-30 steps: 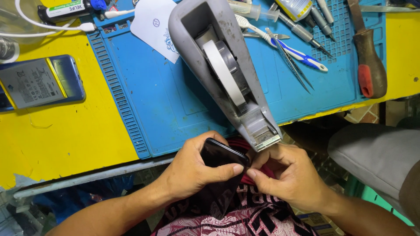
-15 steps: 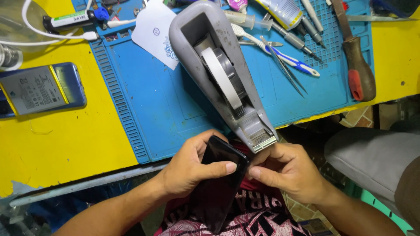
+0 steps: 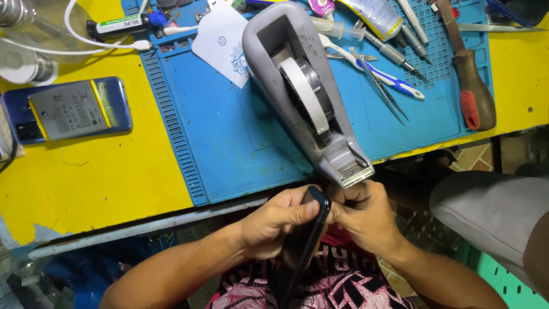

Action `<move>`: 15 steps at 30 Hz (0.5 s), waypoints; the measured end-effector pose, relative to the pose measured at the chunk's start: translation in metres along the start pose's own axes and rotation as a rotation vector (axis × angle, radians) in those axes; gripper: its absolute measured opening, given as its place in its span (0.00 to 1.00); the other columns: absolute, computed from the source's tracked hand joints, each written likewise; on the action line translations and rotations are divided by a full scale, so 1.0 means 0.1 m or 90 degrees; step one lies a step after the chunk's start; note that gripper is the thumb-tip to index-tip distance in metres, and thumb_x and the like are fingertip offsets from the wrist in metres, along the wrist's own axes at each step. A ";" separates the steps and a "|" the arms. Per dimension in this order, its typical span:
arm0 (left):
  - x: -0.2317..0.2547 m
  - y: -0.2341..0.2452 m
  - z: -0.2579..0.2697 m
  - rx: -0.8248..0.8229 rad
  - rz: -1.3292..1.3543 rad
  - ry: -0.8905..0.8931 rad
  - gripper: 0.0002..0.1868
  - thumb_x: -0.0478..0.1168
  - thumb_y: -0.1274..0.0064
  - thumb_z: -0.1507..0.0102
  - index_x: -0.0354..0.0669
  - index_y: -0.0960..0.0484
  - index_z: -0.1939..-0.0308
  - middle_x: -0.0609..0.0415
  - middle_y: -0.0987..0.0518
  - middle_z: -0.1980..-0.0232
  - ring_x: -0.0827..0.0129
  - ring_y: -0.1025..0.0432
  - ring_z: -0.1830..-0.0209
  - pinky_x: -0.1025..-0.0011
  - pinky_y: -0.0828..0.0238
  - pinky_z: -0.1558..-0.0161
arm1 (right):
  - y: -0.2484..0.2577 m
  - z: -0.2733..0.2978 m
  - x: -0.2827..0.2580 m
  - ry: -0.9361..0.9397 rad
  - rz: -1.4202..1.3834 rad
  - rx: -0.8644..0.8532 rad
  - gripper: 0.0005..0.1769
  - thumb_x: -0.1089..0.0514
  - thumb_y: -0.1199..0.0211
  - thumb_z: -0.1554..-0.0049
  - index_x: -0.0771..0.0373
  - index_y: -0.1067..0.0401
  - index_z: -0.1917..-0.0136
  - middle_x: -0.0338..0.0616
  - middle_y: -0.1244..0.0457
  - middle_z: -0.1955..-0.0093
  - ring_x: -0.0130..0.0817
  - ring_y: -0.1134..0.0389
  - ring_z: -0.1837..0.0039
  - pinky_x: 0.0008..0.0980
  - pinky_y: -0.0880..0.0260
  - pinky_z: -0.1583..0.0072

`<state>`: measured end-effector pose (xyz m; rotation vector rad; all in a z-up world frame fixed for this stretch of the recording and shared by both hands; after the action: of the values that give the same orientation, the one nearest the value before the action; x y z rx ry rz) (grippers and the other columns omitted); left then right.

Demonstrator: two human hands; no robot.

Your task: The person applies adhesive from a tube to the internal edges of a disassembled phone, then aligns and presses the back cover onto the phone body, and finally secures the edges with pieces of tape from a dispenser.

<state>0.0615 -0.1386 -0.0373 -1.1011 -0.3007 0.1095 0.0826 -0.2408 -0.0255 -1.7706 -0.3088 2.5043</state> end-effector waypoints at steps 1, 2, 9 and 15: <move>0.00 0.00 0.00 -0.017 0.054 -0.012 0.21 0.46 0.39 0.36 0.35 0.30 0.51 0.59 0.36 0.72 0.73 0.35 0.75 0.73 0.25 0.72 | 0.01 0.00 0.01 0.019 0.028 0.002 0.18 0.53 0.30 0.46 0.60 0.30 0.73 0.37 0.35 0.74 0.24 0.35 0.71 0.22 0.34 0.65; 0.00 0.00 0.00 -0.035 0.108 -0.023 0.18 0.43 0.42 0.33 0.35 0.31 0.50 0.66 0.45 0.83 0.75 0.40 0.82 0.73 0.27 0.75 | 0.03 0.00 0.03 0.039 0.055 0.005 0.16 0.53 0.31 0.45 0.61 0.29 0.70 0.38 0.32 0.70 0.26 0.32 0.69 0.24 0.29 0.62; 0.33 0.12 0.16 0.036 0.144 -0.135 0.17 0.42 0.42 0.35 0.40 0.35 0.53 0.48 0.25 0.65 0.62 0.30 0.76 0.64 0.28 0.76 | 0.32 0.10 -0.96 0.384 0.268 0.073 0.15 0.64 0.35 0.50 0.64 0.38 0.74 0.41 0.47 0.76 0.33 0.48 0.73 0.34 0.45 0.63; 0.77 0.13 0.34 0.016 0.223 -0.255 0.19 0.32 0.47 0.41 0.40 0.31 0.46 0.47 0.23 0.60 0.57 0.27 0.67 0.59 0.27 0.64 | 0.47 -0.28 -0.92 0.344 0.392 -0.052 0.32 0.46 0.31 0.52 0.68 0.27 0.39 0.46 0.38 0.52 0.31 0.39 0.51 0.26 0.36 0.44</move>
<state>0.1262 -0.0854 -0.0207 -1.0946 -0.4601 0.6487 0.1429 -0.2987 0.0417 -2.8141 0.2026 2.1861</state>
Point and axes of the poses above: each hand's wrist, its own z-axis away from the middle knuckle, its own y-axis out of the back of the hand, x = y × z, the point moved 9 cm from there along -z, towards the middle knuckle
